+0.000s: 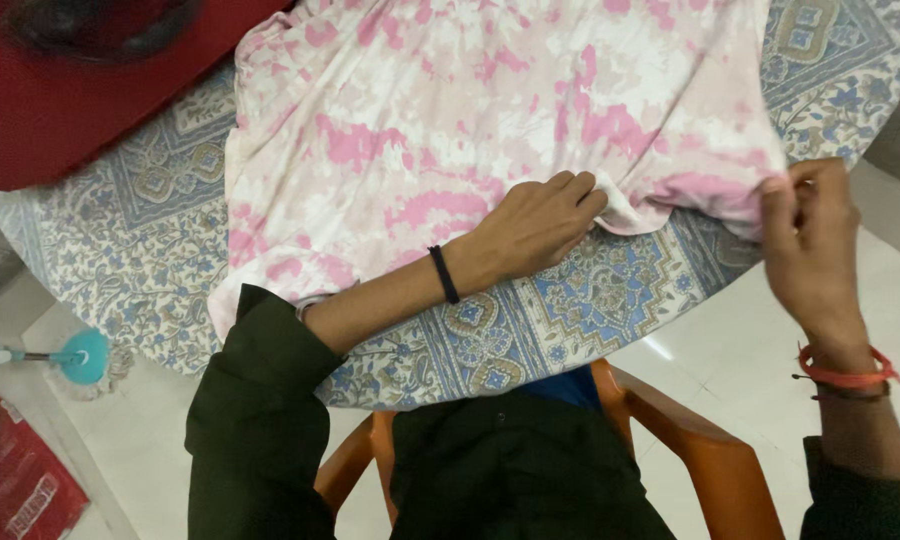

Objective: The person folds a tie-dye shirt by hand and places it into a red suitcase containing other folded shirts.

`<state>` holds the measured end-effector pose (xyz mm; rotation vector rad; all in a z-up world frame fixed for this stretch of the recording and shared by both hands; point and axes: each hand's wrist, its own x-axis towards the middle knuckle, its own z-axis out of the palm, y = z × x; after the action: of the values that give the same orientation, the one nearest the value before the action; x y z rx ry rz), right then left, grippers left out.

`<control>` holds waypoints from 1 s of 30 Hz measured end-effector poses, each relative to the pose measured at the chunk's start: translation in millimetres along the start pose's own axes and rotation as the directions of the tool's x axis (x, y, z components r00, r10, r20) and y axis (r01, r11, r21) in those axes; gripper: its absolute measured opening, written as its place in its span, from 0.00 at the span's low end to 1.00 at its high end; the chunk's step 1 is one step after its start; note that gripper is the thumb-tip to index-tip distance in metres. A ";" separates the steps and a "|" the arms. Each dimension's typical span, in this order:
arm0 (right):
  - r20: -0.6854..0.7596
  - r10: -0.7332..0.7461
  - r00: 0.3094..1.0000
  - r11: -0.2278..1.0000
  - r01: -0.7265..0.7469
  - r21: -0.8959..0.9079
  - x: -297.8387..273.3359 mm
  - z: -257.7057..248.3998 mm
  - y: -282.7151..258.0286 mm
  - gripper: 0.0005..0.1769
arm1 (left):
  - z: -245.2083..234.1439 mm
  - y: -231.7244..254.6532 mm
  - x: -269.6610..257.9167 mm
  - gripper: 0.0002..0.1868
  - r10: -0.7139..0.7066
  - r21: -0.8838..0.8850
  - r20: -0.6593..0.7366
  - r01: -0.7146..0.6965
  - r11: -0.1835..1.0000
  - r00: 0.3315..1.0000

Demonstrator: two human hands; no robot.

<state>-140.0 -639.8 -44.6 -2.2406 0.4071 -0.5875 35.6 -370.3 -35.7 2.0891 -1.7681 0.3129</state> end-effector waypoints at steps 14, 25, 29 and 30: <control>-0.219 0.109 0.970 0.991 -0.090 0.096 1.1 -31.3 48.2 0.10 | 7.5 37.0 30.3 0.11 0.025 -0.636 0.264 0.154 0.756 0.964; -0.224 -0.112 0.968 0.929 0.022 -0.370 6.2 -29.6 63.7 0.10 | 44.7 58.4 37.8 0.11 0.053 -0.783 0.239 0.160 0.601 0.970; -0.200 -0.200 0.959 0.876 0.084 -0.475 -5.5 -33.6 61.5 0.11 | 26.1 63.0 34.5 0.10 0.014 -0.732 0.203 0.142 0.666 0.979; -0.195 -0.246 0.949 0.857 0.119 -0.502 -6.7 -34.4 52.2 0.11 | 18.6 59.2 33.5 0.09 0.012 -0.750 0.156 0.111 0.653 0.988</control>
<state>-169.2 -691.5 -65.1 -2.7175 0.5156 -0.9687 -17.7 -416.0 -30.2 1.5391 -1.5171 -0.5491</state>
